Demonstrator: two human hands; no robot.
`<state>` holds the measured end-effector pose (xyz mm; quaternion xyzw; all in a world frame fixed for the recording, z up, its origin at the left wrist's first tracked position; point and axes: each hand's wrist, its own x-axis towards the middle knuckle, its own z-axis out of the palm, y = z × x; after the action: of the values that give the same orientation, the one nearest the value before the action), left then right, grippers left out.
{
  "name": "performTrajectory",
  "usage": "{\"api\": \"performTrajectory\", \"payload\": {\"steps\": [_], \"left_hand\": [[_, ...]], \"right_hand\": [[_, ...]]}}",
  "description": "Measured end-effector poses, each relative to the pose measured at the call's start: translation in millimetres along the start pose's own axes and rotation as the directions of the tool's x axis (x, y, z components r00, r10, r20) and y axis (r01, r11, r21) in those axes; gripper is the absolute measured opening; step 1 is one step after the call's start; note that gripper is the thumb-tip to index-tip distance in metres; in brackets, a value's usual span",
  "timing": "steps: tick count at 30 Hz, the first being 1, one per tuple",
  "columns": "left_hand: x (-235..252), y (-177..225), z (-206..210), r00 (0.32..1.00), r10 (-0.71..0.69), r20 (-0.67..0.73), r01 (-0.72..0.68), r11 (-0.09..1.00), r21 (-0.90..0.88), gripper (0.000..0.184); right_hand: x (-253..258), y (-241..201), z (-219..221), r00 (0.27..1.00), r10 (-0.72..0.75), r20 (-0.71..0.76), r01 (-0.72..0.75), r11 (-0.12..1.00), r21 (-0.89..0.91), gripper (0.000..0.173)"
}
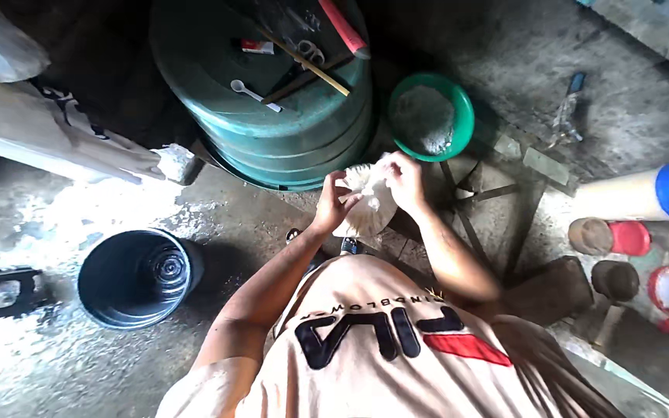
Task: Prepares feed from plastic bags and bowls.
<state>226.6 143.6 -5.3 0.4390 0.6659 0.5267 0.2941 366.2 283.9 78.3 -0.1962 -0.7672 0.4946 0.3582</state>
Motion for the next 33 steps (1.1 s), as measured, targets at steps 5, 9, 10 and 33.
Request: {"api": "performTrajectory", "payload": {"steps": [5,9,10,33], "left_hand": [[7.9,12.9,9.9,0.988,0.006,0.155,-0.057,0.944,0.324,0.031],[11.5,21.5,8.5,0.979,0.026,0.200,-0.106,0.911,0.399,0.018],[9.9,23.6,2.2,0.982,0.039,0.186,-0.111,0.913,0.393,0.017],[-21.9,30.9,-77.3,0.939,0.085,0.332,-0.028,0.985,-0.173,0.015]], "right_hand": [[9.8,-17.4,-14.4,0.972,-0.017,0.236,0.029,0.999,-0.044,0.015],[-3.2,-11.6,-40.9,0.973,0.100,0.206,-0.095,0.995,-0.037,0.031],[-7.7,-3.2,-47.4,0.978,0.161,0.132,-0.151,0.985,-0.084,0.023],[-45.4,-0.9,-39.4,0.907,0.289,-0.308,-0.320,0.946,-0.054,0.023]]}}
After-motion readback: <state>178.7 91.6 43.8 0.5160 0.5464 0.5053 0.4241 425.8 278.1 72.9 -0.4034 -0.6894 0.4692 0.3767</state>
